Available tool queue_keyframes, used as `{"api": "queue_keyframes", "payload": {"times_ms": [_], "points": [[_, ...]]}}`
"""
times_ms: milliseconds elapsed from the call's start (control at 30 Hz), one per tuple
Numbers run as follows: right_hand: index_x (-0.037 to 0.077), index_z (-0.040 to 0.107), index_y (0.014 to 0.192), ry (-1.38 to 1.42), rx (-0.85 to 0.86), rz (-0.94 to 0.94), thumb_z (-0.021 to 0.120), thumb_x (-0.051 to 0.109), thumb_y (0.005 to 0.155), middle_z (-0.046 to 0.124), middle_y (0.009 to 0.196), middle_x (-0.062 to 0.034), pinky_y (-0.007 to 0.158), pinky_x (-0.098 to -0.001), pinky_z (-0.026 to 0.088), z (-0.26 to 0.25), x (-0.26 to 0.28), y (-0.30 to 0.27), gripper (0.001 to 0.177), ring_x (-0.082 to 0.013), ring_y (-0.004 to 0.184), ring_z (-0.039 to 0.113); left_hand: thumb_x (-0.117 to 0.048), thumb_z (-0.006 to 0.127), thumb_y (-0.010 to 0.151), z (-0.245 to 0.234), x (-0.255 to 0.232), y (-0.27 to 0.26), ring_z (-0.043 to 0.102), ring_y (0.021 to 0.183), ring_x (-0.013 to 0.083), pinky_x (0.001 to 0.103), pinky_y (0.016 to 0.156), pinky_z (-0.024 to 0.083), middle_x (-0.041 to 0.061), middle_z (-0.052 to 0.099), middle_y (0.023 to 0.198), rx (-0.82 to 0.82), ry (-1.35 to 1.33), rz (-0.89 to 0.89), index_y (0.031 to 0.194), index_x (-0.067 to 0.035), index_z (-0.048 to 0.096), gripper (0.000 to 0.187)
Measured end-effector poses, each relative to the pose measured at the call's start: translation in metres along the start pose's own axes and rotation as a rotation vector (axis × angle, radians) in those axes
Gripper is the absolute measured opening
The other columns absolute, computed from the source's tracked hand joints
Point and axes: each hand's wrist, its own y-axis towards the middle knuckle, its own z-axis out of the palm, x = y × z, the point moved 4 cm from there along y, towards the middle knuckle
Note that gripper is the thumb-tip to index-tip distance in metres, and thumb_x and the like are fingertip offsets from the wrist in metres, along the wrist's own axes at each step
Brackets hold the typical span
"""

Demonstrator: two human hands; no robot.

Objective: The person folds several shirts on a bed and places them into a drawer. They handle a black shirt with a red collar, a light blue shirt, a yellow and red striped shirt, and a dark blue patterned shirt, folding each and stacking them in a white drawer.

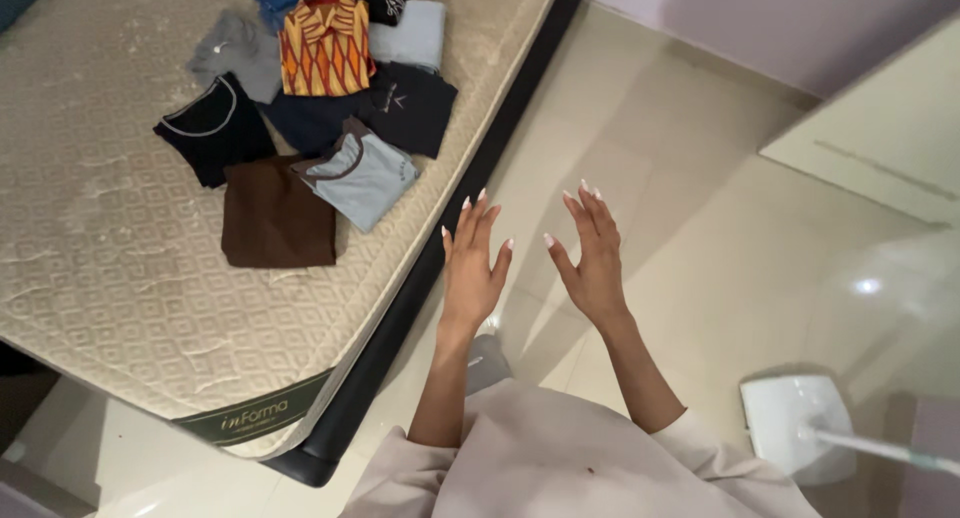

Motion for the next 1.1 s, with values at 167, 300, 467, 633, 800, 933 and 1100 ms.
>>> {"api": "queue_keyframes", "payload": {"times_ms": [167,300,467,633,800,933,1100], "points": [[0.007,0.048,0.151,0.015,0.024,-0.03,0.07,0.025,0.099,0.041,0.161,-0.018,0.123,-0.0509,0.029,0.016,-0.027,0.051,0.059,-0.0393,0.153,0.033,-0.023,0.062,0.1,0.016,0.015,0.051,0.027,0.155,0.0351,0.065,0.12,0.018,0.012,0.036,0.165,0.012,0.009,-0.058,0.149,-0.008,0.049,0.053],[0.008,0.049,0.151,0.057,0.005,-0.048,0.069,0.026,0.1,0.042,0.162,-0.0176,0.123,-0.0497,0.03,0.032,-0.048,0.096,0.058,-0.0382,0.153,0.035,-0.023,0.062,0.1,0.027,0.031,0.097,0.028,0.155,0.0344,0.063,0.121,0.02,0.013,0.035,0.165,0.017,0.026,-0.08,0.151,-0.008,0.047,0.055],[0.006,0.05,0.15,0.038,0.042,-0.08,0.07,0.024,0.099,0.042,0.161,-0.0184,0.122,-0.0512,0.03,0.056,-0.061,0.164,0.058,-0.04,0.152,0.035,-0.021,0.062,0.097,0.026,0.053,0.154,0.028,0.155,0.0343,0.063,0.121,0.018,0.012,0.037,0.163,-0.008,0.031,-0.134,0.151,-0.009,0.048,0.057],[0.006,0.049,0.151,0.068,0.061,-0.142,0.069,0.025,0.099,0.042,0.161,-0.0193,0.122,-0.0512,0.03,0.09,-0.065,0.23,0.059,-0.0398,0.151,0.036,-0.023,0.063,0.1,0.014,0.086,0.211,0.027,0.156,0.0351,0.063,0.122,0.018,0.013,0.037,0.164,-0.087,0.069,-0.13,0.148,-0.007,0.048,0.053],[0.004,0.05,0.15,0.09,0.102,-0.191,0.07,0.025,0.099,0.043,0.161,-0.0198,0.123,-0.0508,0.03,0.125,-0.064,0.269,0.058,-0.0394,0.151,0.037,-0.021,0.062,0.1,0.004,0.118,0.235,0.026,0.156,0.0352,0.064,0.121,0.015,0.013,0.035,0.165,-0.135,0.079,-0.167,0.15,-0.008,0.049,0.054],[0.004,0.051,0.149,0.135,0.166,-0.225,0.07,0.024,0.099,0.043,0.161,-0.0208,0.122,-0.0502,0.03,0.155,-0.06,0.301,0.057,-0.0409,0.151,0.037,-0.021,0.064,0.097,-0.007,0.141,0.251,0.027,0.156,0.0331,0.063,0.121,0.018,0.012,0.038,0.164,-0.185,0.111,-0.252,0.149,-0.009,0.05,0.056],[0.006,0.051,0.15,0.176,0.206,-0.313,0.073,0.022,0.097,0.045,0.159,-0.019,0.122,-0.0491,0.032,0.195,-0.054,0.34,0.06,-0.0399,0.149,0.039,-0.022,0.066,0.097,-0.021,0.169,0.266,0.029,0.155,0.0318,0.062,0.122,0.022,0.012,0.039,0.164,-0.301,0.169,-0.333,0.148,-0.009,0.05,0.055]]}}
